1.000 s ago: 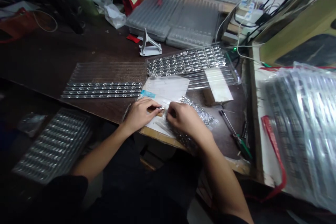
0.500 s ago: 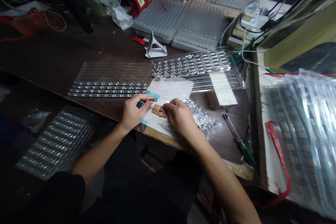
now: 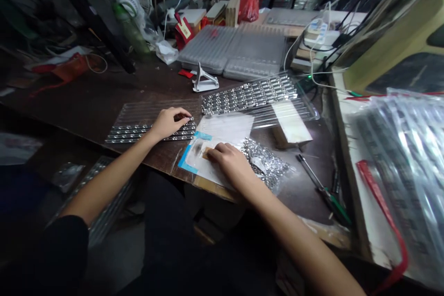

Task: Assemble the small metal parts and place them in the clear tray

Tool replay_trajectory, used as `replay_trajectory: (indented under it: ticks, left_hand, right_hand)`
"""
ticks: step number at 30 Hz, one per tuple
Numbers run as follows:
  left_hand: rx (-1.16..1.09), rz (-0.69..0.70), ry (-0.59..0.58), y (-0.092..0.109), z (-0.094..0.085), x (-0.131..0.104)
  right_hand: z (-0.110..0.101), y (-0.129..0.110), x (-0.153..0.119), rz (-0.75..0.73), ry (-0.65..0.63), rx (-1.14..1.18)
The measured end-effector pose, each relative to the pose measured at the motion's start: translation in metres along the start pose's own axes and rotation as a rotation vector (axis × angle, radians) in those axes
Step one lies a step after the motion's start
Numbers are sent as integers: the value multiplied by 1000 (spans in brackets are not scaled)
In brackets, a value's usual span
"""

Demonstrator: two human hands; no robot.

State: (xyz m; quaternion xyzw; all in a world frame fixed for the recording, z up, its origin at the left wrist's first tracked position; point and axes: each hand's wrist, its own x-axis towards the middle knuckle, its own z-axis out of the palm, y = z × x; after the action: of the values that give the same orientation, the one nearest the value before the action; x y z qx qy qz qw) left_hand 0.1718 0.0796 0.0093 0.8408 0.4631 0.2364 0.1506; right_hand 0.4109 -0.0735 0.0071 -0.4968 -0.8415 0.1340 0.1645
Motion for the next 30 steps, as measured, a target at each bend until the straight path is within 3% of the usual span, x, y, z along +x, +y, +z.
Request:
replay_trajectory:
  ticks: [4,6,10,13,17,21,26,30]
  left_hand:
    - [98,7,-83,4,6,9]
    - [164,2,-106,3,2,10]
    - [300,-36,-99,5,-11,8]
    - [336,-25,-63,16,-11,12]
    - [279,80,-56,45,13,24]
    - [250,84,-5,64,35,32]
    - [165,112,46,70,29,28]
    - [-40,94,131,80,27,3]
  right_hand:
    - [-11,12,-5,49,145,116]
    - [-19,18,-9,75,156,130]
    - [-32,24,-17,140,27,42]
    - [-35,23,-20,162,-72,-21]
    - [-34,20,-20,199,-143,-37]
    - [-34,19,-18,198,-144,-39]
    - [-42,18,-17,214,-152,-21]
    - [-47,19,-19,251,-169,-17]
